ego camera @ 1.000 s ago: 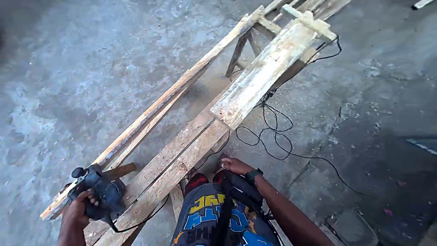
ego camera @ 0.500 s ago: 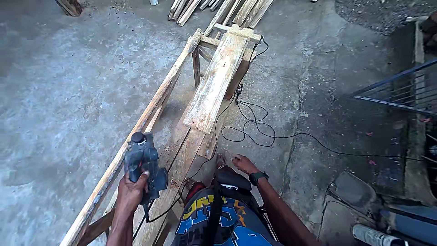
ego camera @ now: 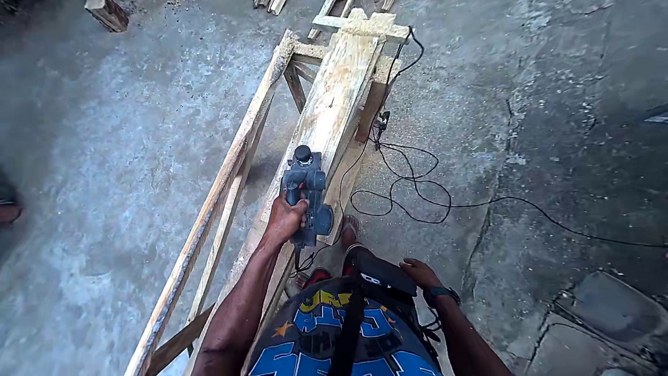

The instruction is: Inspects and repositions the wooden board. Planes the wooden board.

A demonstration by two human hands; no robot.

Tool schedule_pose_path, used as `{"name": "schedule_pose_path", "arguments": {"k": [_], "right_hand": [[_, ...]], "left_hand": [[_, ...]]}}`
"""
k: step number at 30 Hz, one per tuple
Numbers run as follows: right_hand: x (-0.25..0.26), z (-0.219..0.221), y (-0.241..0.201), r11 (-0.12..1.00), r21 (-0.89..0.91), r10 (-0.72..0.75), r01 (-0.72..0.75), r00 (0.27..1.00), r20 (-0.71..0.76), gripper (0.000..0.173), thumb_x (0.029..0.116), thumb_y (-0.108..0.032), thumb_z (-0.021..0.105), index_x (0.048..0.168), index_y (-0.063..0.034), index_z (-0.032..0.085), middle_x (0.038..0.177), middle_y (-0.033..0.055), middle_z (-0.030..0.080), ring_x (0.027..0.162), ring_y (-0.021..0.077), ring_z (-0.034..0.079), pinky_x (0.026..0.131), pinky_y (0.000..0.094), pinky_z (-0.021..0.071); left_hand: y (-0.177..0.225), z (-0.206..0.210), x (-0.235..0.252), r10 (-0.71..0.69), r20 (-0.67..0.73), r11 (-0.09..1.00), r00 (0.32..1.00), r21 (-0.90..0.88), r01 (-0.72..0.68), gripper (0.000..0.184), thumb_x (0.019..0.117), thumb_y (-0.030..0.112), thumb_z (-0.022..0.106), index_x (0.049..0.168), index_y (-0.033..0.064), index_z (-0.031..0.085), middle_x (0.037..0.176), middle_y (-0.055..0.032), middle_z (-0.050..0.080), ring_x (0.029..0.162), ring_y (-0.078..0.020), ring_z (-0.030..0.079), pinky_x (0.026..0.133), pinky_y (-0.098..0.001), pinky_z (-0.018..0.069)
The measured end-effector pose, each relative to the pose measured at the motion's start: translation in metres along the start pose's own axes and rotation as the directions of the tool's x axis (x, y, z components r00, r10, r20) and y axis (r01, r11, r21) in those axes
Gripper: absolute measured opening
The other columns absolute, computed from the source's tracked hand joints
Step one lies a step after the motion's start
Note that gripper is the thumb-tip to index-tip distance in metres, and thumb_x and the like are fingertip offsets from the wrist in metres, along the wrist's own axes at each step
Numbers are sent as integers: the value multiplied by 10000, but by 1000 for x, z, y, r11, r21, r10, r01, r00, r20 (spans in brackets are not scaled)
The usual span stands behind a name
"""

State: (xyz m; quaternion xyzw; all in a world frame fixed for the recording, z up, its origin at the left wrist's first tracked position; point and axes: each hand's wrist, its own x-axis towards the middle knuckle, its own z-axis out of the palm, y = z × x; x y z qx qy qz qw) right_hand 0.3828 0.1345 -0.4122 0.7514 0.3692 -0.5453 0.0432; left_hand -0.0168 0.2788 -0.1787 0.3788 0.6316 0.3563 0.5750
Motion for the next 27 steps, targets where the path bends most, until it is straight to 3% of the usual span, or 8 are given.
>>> {"name": "schedule_pose_path", "arguments": {"k": [7,12,16,27], "right_hand": [[37,-62,13,992,-79,104,-100,993,48,469,1064,-314,552,1384,26,601,1339,289,628,1311,440,564,1124,612,397],[51,-80,-1,993,45,108,-108,994,2,467,1068,-298,539,1406,22,575,1279,286,657,1168,434,651,1039,604,475],[57,-82,-12,983,142,119,-119,993,2,467,1068,-284,544,1425,17,557,1300,281,647,1153,427,661,1023,586,495],[47,-88,18,969,132,213,-211,977,-5,445,1055,-297,570,1383,1,612,1325,258,649,1296,411,585,1115,596,415]], "left_hand": [[15,45,64,-60,-42,998,997,-18,60,132,960,69,604,1062,-14,586,592,-43,574,475,-145,583,507,-298,557],[26,55,88,-70,-27,997,997,17,71,159,958,61,600,1101,-3,579,595,-41,583,489,-141,591,529,-291,558],[40,68,115,-41,-6,998,999,42,41,154,964,63,607,1106,7,588,599,-43,585,484,-142,586,520,-288,554],[73,91,177,-8,75,997,997,73,3,139,985,86,607,1111,34,579,584,-45,560,452,-144,564,467,-292,540]]}}
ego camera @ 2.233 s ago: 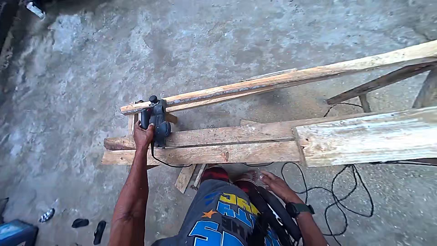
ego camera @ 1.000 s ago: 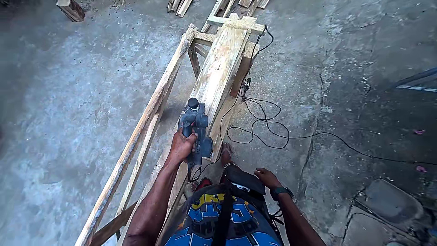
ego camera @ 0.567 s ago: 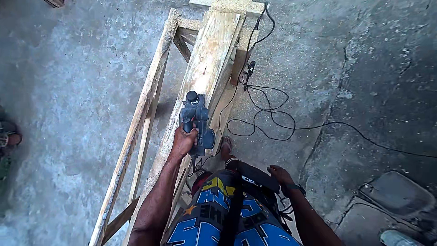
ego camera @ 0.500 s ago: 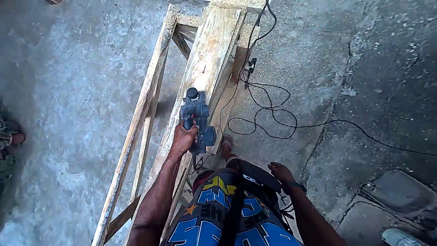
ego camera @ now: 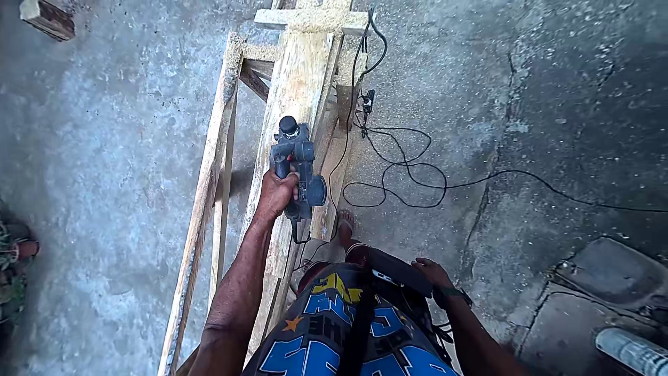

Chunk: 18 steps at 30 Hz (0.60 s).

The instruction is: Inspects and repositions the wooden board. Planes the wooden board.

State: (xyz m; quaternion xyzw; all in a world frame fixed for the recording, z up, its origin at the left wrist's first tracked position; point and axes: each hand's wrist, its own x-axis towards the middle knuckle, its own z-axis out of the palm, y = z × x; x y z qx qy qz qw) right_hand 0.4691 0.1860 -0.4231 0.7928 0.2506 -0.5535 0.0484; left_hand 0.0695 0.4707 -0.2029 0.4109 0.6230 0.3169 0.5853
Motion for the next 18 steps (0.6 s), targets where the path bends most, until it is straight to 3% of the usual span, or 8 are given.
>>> {"name": "schedule_pose_path", "arguments": {"k": [5,12,18], "right_hand": [[7,-8,7,998,36,42,-42,999,-6,446,1049,-284,586,1385,9,606,1309,265,655,1280,422,592,1095,602,429],[4,-16,-21,994,109,12,-11,1000,-6,469,1039,-273,602,1411,12,576,1296,264,660,1239,413,620,1074,596,456],[10,-18,-32,993,112,-17,18,1000,-14,472,1026,-250,630,1422,-1,568,1262,241,685,1203,391,647,1070,574,465]], "left_hand": [[15,5,22,12,24,999,1000,38,-13,126,987,103,604,1101,52,587,592,-40,558,450,-138,554,459,-277,523],[41,11,52,-31,28,997,999,74,29,170,997,148,591,1152,78,583,597,-37,544,444,-138,542,449,-283,518],[55,19,101,29,21,999,999,30,-29,131,979,75,599,1090,10,574,612,-41,562,457,-140,563,467,-297,547]]}}
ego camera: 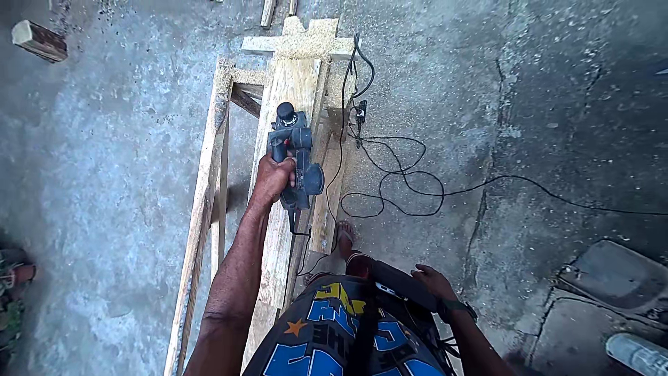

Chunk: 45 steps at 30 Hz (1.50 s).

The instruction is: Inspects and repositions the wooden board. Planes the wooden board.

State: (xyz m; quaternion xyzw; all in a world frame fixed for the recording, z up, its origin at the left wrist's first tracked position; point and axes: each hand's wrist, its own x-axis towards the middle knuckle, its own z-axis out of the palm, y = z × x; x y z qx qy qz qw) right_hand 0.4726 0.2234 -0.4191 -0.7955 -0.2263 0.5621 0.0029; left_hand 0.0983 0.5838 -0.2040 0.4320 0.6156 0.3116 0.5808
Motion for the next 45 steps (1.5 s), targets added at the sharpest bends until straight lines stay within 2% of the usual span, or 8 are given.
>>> {"name": "schedule_pose_path", "arguments": {"k": [13,18,24,31,34,39,43,45], "right_hand": [[-14,-3,49,999,36,19,-16,995,-98,473,1047,-334,586,1387,-6,605,1249,245,692,1210,403,645,1077,606,456],[-26,-28,-3,959,-48,-277,278,901,-334,624,1071,-501,413,1455,-30,558,1393,235,614,1315,397,577,1136,603,411],[-31,-43,-206,678,-266,-735,686,640,-223,777,1052,-546,332,1580,24,333,1611,259,363,1510,393,343,1239,539,289],[-13,22,-436,167,-597,-959,785,270,87,741,1056,-539,386,1584,-20,354,1660,181,316,1567,337,230,1285,518,159],[22,39,-488,54,-706,-945,706,265,192,800,1045,-611,338,1599,-33,327,1692,154,252,1585,315,172,1289,522,117],[33,37,-538,122,-793,-931,596,345,116,800,1059,-576,265,1628,-14,219,1717,161,152,1596,330,96,1276,582,56],[19,70,-534,248,-807,-929,535,368,-41,825,1053,-562,264,1624,26,169,1709,218,120,1594,366,71,1280,568,27],[10,93,-516,229,-815,-939,532,340,-42,881,1034,-614,265,1621,35,168,1704,238,116,1591,383,67,1285,557,40]], "left_hand": [[54,16,110,60,-9,997,998,-49,-61,92,993,89,586,1060,29,567,621,-27,564,453,-133,555,460,-298,548],[88,14,115,96,-31,994,995,-47,-97,93,986,133,588,1015,48,565,616,-22,570,460,-142,576,460,-310,559],[84,-41,-24,93,58,993,994,72,-97,138,969,186,592,1069,91,603,627,-4,531,476,-124,539,484,-301,541],[6,-114,-199,19,-212,990,977,-136,-49,244,853,184,646,1072,77,647,547,21,519,423,-110,537,441,-306,534],[-25,-131,-267,-55,-332,968,942,-248,-31,222,869,140,637,1086,91,652,561,24,541,436,-114,552,447,-311,541],[-69,-154,-355,-162,-453,928,877,-372,-21,225,915,56,546,1129,97,600,605,32,585,488,-130,594,501,-333,568],[-111,-168,-402,-225,-562,910,796,-413,-35,200,919,59,533,1105,100,592,586,37,576,470,-131,589,485,-336,568],[-131,-175,-421,-260,-597,910,759,-413,-14,192,922,56,521,1103,98,570,584,44,564,469,-126,582,483,-337,566]]}}
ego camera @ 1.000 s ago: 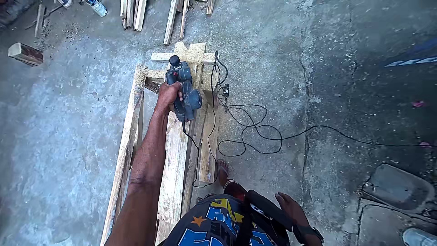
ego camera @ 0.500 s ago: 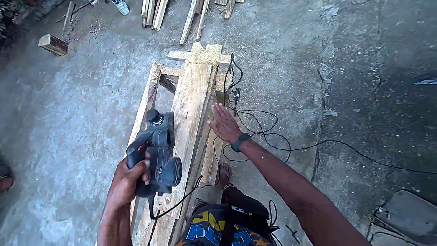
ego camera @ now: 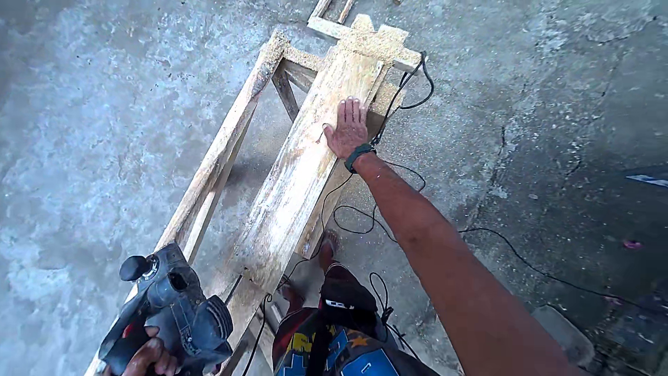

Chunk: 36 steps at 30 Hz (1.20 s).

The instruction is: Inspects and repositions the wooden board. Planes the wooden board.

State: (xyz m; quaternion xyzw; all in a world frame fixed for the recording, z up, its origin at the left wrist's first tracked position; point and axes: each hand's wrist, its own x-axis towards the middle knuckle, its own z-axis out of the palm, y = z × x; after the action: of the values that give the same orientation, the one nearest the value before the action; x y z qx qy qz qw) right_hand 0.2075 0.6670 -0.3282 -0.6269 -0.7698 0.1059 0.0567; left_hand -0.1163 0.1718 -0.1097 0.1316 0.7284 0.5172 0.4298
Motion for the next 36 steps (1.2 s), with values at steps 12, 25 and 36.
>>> {"name": "schedule_pose_path", "arguments": {"k": [12,25,36], "right_hand": [[-256,51,-139,945,66,-326,320,938,116,801,1040,-565,314,1621,-16,256,1715,163,159,1602,296,68,1302,517,36],[-517,71,56,700,80,491,-710,559,668,574,1048,-355,535,1457,47,512,1393,325,570,1325,478,539,1121,647,400],[-613,115,95,558,-4,473,-830,314,823,505,1080,-343,520,1401,43,577,1340,294,623,1295,433,577,1117,591,412]], "left_hand": [[-62,-95,-1,74,-9,991,997,109,-72,207,919,103,599,1115,42,573,601,-6,568,463,-173,581,467,-369,566],[-62,31,28,61,424,965,904,206,-161,225,891,117,624,1096,28,596,618,-1,593,468,-140,582,469,-299,545],[-78,104,37,-14,505,970,863,215,-110,204,905,87,605,1093,14,574,617,-1,598,482,-139,599,497,-300,566]]}}
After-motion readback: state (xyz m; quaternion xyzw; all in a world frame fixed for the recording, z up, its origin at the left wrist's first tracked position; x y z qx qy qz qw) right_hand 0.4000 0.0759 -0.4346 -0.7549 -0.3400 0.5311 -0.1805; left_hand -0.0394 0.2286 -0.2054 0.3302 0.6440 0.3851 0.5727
